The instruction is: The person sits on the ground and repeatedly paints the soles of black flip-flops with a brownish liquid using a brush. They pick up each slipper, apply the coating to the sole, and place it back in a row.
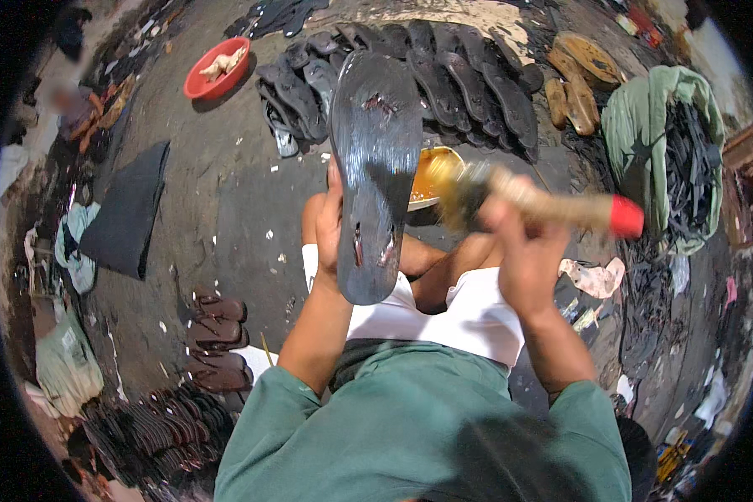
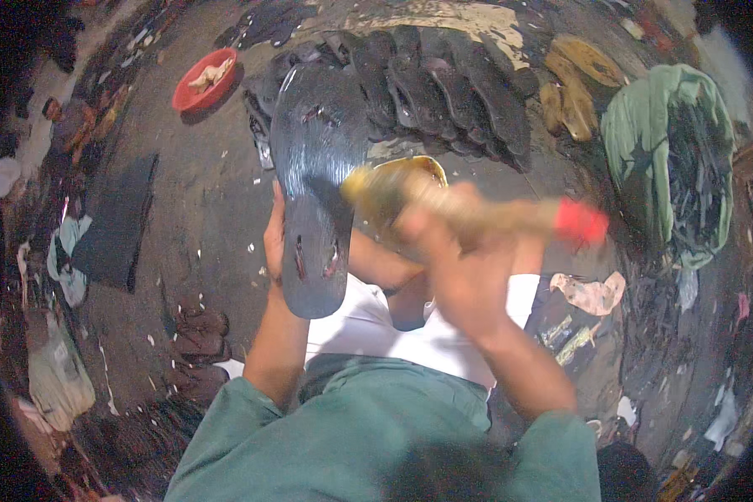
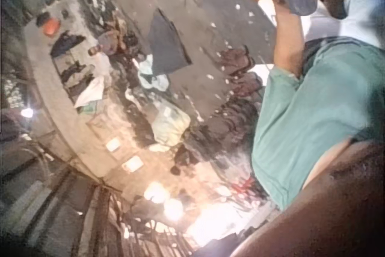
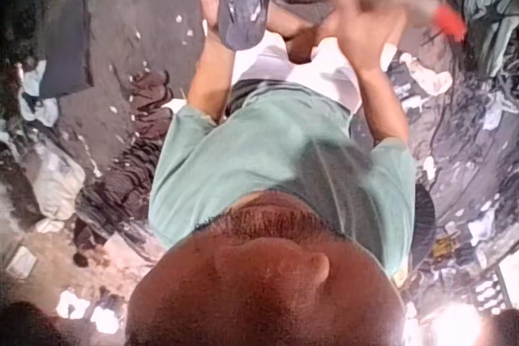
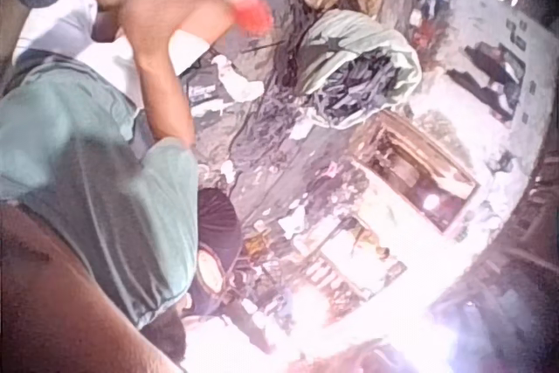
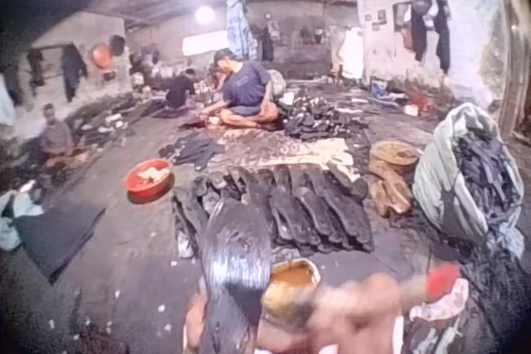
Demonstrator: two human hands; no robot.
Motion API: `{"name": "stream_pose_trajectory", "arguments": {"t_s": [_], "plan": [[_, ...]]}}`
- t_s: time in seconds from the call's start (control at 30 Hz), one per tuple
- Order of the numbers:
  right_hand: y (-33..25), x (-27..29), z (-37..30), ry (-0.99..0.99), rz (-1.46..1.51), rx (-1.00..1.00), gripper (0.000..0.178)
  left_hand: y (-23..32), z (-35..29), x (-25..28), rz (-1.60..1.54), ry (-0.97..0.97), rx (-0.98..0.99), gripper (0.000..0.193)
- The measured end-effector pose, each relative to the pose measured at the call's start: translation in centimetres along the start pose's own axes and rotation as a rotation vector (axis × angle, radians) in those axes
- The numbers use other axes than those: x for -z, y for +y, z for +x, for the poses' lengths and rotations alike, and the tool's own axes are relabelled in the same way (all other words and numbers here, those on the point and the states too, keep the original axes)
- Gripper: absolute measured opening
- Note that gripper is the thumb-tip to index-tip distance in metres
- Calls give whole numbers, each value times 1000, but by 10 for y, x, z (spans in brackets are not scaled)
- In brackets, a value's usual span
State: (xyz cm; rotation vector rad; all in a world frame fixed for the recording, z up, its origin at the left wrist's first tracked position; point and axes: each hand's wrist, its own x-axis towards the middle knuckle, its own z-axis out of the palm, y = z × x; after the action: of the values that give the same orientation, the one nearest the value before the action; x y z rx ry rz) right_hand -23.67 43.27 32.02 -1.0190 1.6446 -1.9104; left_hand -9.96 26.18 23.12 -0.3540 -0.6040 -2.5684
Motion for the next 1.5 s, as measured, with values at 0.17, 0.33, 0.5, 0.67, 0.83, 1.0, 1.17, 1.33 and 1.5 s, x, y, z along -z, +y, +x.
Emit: {"name": "stream_pose_trajectory", "arguments": {"t_s": [0.17,0.33,0.5,0.67,0.83,1.0,1.17,1.33,1.5], "plan": [[35,-27,14,300,183,-102,40,-30,15,-48,646,407,-264,48],[15,-12,72,273,-112,163,33,-29,-10,-38,751,337,-59,45],[20,-29,57,-411,-431,1009,27,-9,-11,-40,175,450,30,45],[28,-15,47,-433,-541,917,36,-18,12,-49,-17,421,-66,48],[24,-33,-16,-625,-458,898,36,-5,23,-12,-50,357,-5,43],[23,-26,12,-271,-464,744,36,-9,29,-32,-126,408,66,41],[31,-33,-18,-691,-389,827,36,-5,27,-9,-103,451,-75,45],[29,-28,7,-285,-518,766,41,-2,22,-17,-29,472,-22,42],[50,-26,-28,-542,-442,713,38,9,14,-5,-7,308,-114,43]]}}
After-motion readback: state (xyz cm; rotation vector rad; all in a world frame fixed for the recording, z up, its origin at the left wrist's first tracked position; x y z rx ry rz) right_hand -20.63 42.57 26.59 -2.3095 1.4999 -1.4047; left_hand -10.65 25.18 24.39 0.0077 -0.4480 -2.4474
